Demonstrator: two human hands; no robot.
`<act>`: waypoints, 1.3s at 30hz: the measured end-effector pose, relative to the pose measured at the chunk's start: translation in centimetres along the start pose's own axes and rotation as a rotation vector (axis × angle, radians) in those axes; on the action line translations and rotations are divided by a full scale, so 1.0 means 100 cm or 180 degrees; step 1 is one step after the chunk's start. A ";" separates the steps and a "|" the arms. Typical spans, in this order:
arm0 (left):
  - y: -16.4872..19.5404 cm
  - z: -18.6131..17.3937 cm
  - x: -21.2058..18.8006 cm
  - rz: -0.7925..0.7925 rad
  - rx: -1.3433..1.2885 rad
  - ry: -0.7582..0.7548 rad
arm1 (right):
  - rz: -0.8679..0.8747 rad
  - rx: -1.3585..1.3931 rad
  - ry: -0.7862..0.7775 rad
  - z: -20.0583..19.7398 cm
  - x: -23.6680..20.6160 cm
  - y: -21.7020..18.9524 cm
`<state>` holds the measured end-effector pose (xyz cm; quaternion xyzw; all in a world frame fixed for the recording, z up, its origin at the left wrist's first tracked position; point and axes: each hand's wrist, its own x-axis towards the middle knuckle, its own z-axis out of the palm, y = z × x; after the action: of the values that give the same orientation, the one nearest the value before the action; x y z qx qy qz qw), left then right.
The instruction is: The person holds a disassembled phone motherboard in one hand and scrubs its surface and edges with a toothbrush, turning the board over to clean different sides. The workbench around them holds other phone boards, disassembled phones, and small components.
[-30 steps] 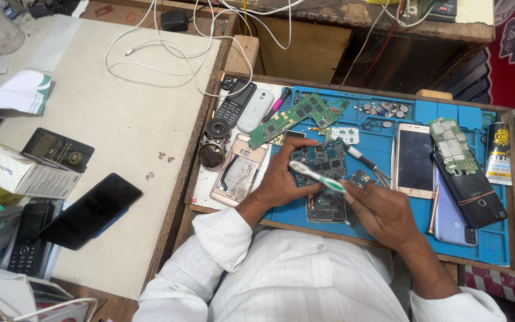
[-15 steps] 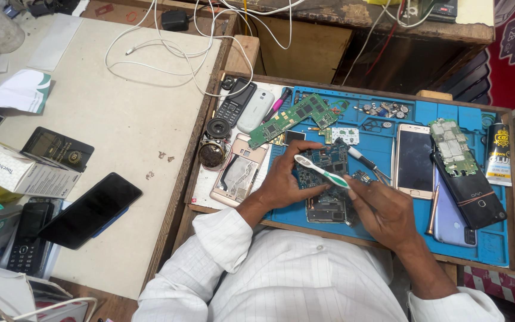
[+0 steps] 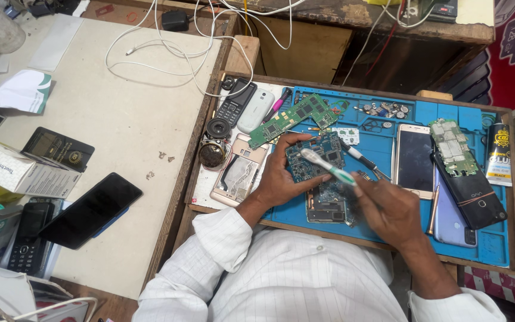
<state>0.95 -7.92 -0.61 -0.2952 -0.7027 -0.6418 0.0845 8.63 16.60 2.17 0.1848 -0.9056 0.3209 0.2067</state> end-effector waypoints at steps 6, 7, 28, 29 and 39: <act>0.001 0.001 0.001 -0.0300 -0.0433 -0.0093 | 0.0484 0.0150 0.0408 -0.011 0.003 0.008; 0.001 0.001 0.001 -0.0303 -0.0487 -0.0101 | 0.0474 0.0157 0.0385 -0.010 0.003 0.008; 0.010 -0.001 0.005 -0.0789 -0.1247 0.0197 | 0.0557 0.0125 0.0235 -0.013 0.004 0.000; 0.010 -0.001 0.006 -0.0814 -0.1254 0.0225 | 0.0583 0.0130 0.0219 -0.013 0.004 0.000; 0.009 -0.002 0.010 -0.0638 -0.1180 0.0552 | 0.0500 0.0422 0.0095 -0.012 0.000 0.001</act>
<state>0.57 -7.77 0.71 -0.1781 -0.5887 -0.7881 0.0247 8.91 17.42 2.97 0.1217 -0.8909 0.3981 0.1817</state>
